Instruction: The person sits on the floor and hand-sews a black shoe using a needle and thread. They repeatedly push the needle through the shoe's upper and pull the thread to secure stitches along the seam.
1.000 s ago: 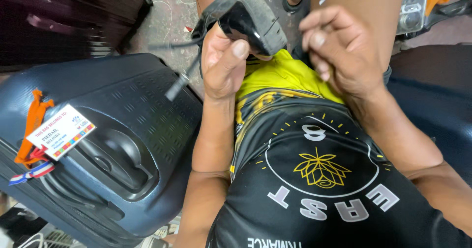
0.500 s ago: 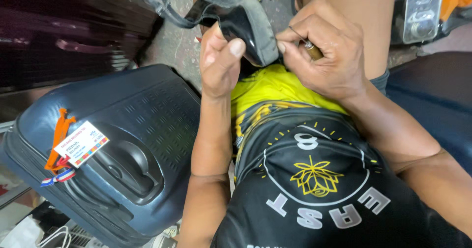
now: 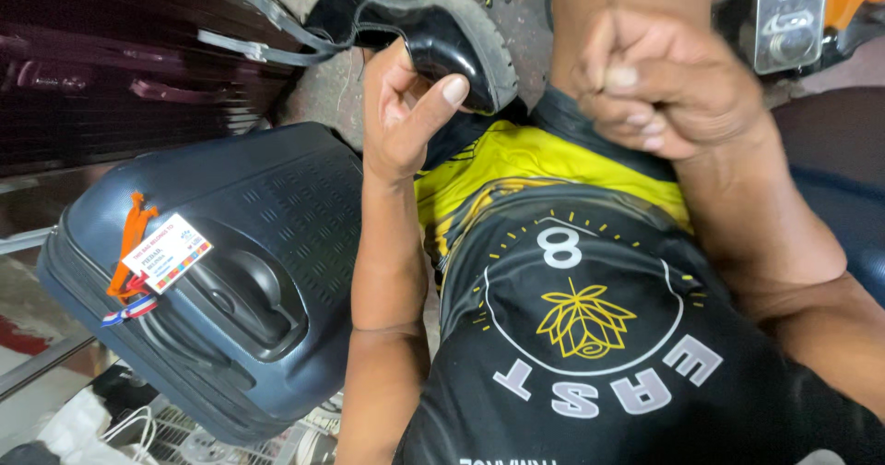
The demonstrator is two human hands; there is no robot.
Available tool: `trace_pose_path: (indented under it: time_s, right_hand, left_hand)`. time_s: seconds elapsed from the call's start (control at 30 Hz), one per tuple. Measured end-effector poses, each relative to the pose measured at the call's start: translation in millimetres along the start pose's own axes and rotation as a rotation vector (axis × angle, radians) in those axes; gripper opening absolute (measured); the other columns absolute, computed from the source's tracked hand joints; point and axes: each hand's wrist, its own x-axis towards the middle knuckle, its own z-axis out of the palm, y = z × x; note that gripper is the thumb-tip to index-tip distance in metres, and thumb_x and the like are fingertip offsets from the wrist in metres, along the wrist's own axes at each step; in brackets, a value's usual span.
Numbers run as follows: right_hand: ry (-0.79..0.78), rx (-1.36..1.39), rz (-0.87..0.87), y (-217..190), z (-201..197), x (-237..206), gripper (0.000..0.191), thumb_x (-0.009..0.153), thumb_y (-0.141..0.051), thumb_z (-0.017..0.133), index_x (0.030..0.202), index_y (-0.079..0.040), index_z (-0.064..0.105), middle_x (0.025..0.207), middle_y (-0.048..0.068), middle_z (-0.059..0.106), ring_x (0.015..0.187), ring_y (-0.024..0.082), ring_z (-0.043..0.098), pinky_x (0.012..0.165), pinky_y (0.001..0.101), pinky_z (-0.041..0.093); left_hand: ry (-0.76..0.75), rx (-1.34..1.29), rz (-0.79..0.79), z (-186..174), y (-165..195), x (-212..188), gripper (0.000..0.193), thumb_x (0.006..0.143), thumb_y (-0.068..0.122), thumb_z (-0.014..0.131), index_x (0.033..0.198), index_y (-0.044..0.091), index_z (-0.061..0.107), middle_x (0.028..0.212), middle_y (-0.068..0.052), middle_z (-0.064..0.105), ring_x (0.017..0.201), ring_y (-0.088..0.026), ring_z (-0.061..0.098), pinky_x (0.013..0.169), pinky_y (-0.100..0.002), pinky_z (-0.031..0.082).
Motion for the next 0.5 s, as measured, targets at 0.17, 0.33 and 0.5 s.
trace_pose_path:
  time_s: [0.17, 0.33, 0.5]
  right_hand:
    - [0.234, -0.194, -0.151, -27, -11, -19, 0.015, 0.102, -0.013, 0.060, 0.096, 0.001, 0.059, 0.065, 0.005, 0.048, 0.046, 0.005, 0.038, 0.044, 0.0200, 0.032]
    - [0.332, -0.169, -0.244, -42, -24, -38, 0.019, 0.105, -0.012, 0.060, 0.090, -0.003, 0.058, 0.063, 0.002, 0.046, 0.047, 0.004, 0.038, 0.043, 0.0163, 0.032]
    - [0.429, -0.176, -0.239, -32, -55, -51, 0.020, 0.107, -0.010, 0.059, 0.088, -0.005, 0.056, 0.066, 0.002, 0.047, 0.052, 0.004, 0.040, 0.048, 0.0171, 0.034]
  left_hand:
    - [0.058, -0.052, 0.091, -12, 5, 3, 0.024, 0.098, 0.018, 0.074, 0.104, -0.001, 0.063, 0.097, -0.005, 0.065, 0.089, -0.012, 0.061, 0.082, -0.025, 0.047]
    - [0.135, -0.176, 0.241, -27, 22, 7, 0.031, 0.092, 0.021, 0.074, 0.110, -0.003, 0.064, 0.099, -0.011, 0.070, 0.088, -0.015, 0.066, 0.084, -0.027, 0.052]
    - [0.134, -0.159, 0.289, -21, 35, 0, 0.033, 0.088, 0.020, 0.077, 0.110, -0.002, 0.065, 0.103, -0.011, 0.072, 0.090, -0.016, 0.068, 0.086, -0.027, 0.054]
